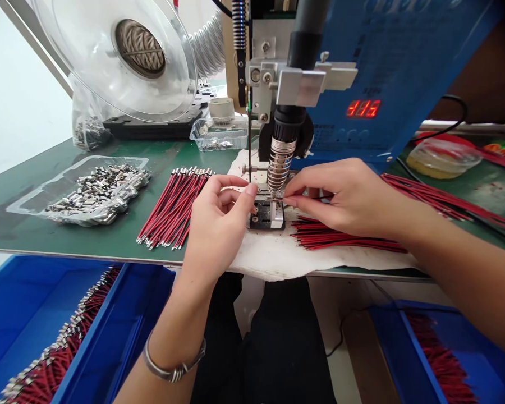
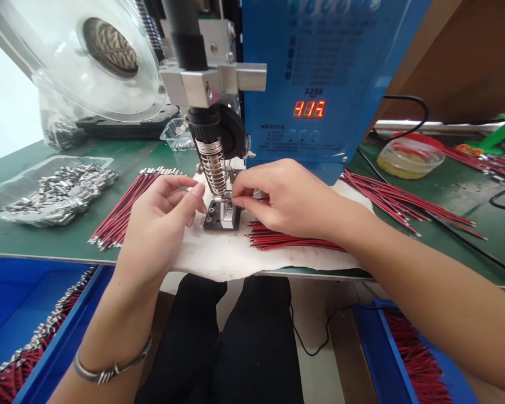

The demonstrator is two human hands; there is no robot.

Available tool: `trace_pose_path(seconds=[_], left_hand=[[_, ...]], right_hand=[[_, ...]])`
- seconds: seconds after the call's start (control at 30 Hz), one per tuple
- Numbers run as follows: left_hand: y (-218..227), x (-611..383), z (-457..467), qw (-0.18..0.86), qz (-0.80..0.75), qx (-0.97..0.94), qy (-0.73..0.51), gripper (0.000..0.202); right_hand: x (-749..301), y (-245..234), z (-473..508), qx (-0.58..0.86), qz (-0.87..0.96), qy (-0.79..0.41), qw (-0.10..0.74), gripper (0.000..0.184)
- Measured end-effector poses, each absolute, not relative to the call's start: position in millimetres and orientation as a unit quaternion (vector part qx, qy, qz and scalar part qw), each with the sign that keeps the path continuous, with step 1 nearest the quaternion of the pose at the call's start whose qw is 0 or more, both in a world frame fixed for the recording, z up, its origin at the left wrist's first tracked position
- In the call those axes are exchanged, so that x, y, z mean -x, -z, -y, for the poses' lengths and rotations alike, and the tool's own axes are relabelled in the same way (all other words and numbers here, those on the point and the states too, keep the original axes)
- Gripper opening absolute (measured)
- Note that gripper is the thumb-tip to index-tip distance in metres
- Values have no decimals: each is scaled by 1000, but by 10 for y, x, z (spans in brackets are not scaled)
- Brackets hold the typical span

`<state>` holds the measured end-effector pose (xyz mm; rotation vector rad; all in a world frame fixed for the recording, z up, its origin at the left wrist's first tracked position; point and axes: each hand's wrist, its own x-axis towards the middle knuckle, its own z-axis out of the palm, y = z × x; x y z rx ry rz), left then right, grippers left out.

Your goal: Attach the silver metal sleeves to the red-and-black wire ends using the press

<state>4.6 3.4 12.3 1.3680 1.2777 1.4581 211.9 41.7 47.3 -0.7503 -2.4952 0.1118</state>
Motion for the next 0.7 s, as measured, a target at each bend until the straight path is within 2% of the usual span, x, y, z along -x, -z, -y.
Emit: trace_pose_path(seconds=[0.7], left_hand=[[-140,-55,-22,368,-510,-540,-560,30]], right_hand=[[-2108,-450,-421,261,922,-33,284,10]])
